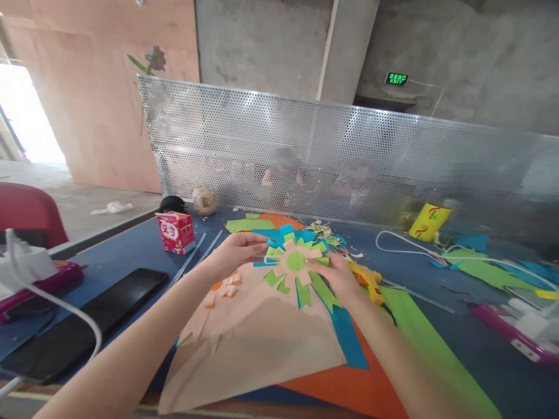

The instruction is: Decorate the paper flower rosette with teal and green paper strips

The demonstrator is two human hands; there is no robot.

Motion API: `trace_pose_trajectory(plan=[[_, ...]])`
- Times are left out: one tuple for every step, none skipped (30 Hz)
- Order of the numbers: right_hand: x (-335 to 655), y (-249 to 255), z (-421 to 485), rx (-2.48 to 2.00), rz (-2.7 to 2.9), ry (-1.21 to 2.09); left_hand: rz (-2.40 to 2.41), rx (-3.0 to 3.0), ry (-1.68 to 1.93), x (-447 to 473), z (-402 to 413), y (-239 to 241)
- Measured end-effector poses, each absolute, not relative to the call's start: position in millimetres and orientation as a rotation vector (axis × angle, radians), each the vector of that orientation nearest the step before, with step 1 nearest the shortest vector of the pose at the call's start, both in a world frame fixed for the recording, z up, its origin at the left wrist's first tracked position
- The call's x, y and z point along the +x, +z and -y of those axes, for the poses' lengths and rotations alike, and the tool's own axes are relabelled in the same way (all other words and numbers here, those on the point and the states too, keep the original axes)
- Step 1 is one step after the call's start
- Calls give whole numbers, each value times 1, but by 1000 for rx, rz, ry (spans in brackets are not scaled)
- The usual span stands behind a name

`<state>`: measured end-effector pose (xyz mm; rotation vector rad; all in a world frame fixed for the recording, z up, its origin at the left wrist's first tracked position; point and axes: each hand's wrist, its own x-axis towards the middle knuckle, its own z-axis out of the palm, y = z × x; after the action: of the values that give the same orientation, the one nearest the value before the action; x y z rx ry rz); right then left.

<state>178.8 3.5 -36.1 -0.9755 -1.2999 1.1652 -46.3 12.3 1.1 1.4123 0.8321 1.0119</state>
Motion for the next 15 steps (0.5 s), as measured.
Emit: trace_pose_trajectory(plan=[[179,-36,-3,-990,1301,1160,-838,1395,1019,-46,-12,1],[179,-36,-3,-1006,1304,1155,-847,1379,1026,-46,-12,0],[179,-36,-3,-1018,1310,1148,-856,1366,1033,-46,-12,0],[179,-36,-4,-1023,1319,1140,-864,1357,1039,-46,-12,1],[179,-37,-4,-1022,1330,1131,-868,1353,1045,-45,-11,1],[180,-38,-5,-1015,1341,1124,-868,1353,1049,-45,-11,1],[180,-39,-5,-1007,1347,1121,-865,1354,1053,-44,-10,2],[180,-40,-6,-998,1349,1122,-863,1356,1058,-44,-10,2],[180,-40,-6,-994,1348,1124,-862,1358,1062,-44,-10,2],[181,-41,-6,-993,1345,1125,-862,1360,1063,-43,-10,2],[181,-41,-7,-993,1340,1125,-864,1363,1064,-43,-10,2],[181,-42,-7,-996,1338,1122,-866,1368,1069,-43,-10,2],[181,-42,-7,-999,1337,1120,-867,1374,1075,-44,-11,1],[181,-42,-7,-1003,1339,1119,-868,1380,1083,-44,-11,1],[181,-42,-7,-1006,1341,1119,-868,1384,1089,-44,-11,1]])
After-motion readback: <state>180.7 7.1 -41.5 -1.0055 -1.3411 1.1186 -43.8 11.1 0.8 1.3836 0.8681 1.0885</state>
